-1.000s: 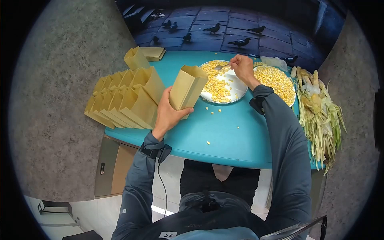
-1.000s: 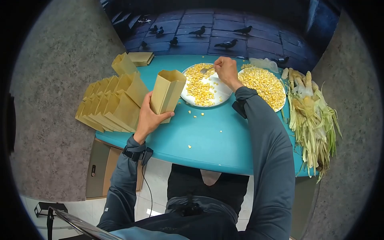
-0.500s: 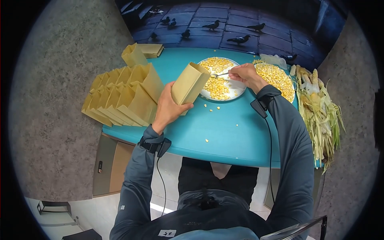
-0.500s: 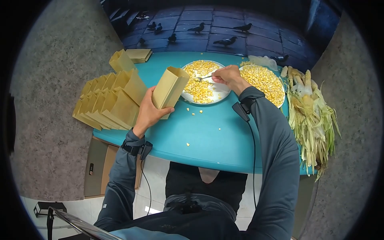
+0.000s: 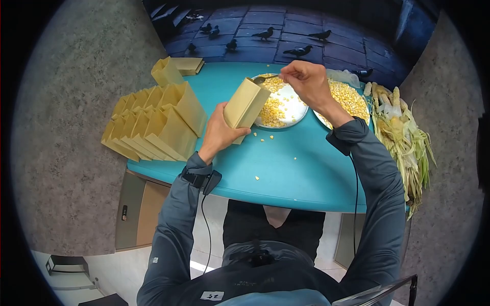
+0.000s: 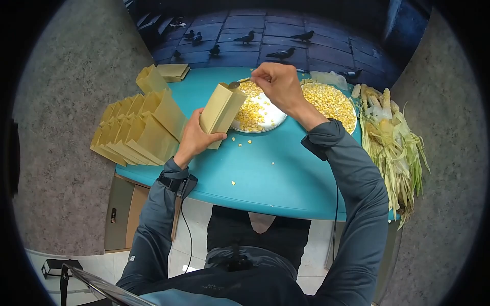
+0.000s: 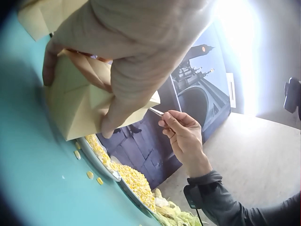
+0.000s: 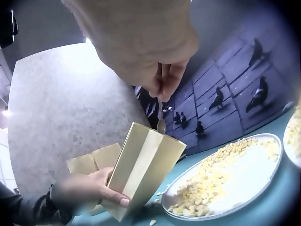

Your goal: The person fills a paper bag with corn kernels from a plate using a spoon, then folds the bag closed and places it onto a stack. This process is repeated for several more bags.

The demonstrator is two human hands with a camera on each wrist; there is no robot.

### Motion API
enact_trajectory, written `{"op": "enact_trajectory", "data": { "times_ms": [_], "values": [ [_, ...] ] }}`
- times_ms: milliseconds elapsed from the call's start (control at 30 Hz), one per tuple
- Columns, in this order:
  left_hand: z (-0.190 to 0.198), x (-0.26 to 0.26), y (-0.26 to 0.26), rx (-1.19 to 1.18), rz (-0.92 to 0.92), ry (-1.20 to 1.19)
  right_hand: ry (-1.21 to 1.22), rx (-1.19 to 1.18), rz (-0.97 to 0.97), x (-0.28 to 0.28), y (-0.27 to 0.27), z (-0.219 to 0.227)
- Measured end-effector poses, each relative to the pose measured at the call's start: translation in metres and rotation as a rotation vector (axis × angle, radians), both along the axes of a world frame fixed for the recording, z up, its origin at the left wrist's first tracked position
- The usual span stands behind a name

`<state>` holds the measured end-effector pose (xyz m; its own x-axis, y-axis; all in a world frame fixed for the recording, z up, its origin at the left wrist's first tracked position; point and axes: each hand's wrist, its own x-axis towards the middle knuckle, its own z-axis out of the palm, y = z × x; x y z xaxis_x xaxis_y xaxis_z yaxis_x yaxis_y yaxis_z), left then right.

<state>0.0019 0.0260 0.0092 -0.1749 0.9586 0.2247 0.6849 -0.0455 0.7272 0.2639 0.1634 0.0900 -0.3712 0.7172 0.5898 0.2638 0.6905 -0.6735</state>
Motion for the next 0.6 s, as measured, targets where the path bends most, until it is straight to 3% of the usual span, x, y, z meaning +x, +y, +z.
{"op": "enact_trajectory", "data": {
  "times_ms": [33, 100, 167, 200, 267, 300, 367, 500, 600],
  "values": [
    [0.000, 0.000, 0.000, -0.002, -0.001, -0.027, 0.014, 0.146, -0.027, 0.000, -0.003, 0.001],
    [0.001, -0.001, -0.004, -0.003, 0.019, -0.030, 0.048, 0.110, -0.057, 0.010, 0.008, -0.008],
    [0.000, -0.006, -0.009, 0.002, 0.040, -0.032, -0.288, 0.135, -0.295, 0.030, 0.028, -0.028],
    [-0.003, -0.009, -0.011, 0.021, 0.046, -0.036, -0.289, 0.137, -0.291, 0.038, 0.035, -0.040],
    [-0.004, -0.015, -0.015, 0.043, 0.054, -0.041, -0.367, -0.207, -0.388, 0.047, 0.046, -0.059],
    [-0.003, -0.016, -0.019, 0.058, 0.061, -0.034, -0.369, -0.207, -0.385, 0.044, 0.042, -0.058],
    [-0.003, -0.018, -0.023, 0.065, 0.072, -0.028, -0.135, -0.485, -0.320, 0.034, 0.030, -0.064],
    [-0.002, -0.020, -0.025, 0.046, 0.072, -0.044, 0.002, -0.613, -0.269, 0.004, 0.019, -0.078],
    [-0.005, -0.023, -0.028, 0.048, 0.072, -0.006, 0.154, -0.843, -0.256, -0.007, 0.018, -0.084]
  ]
}}
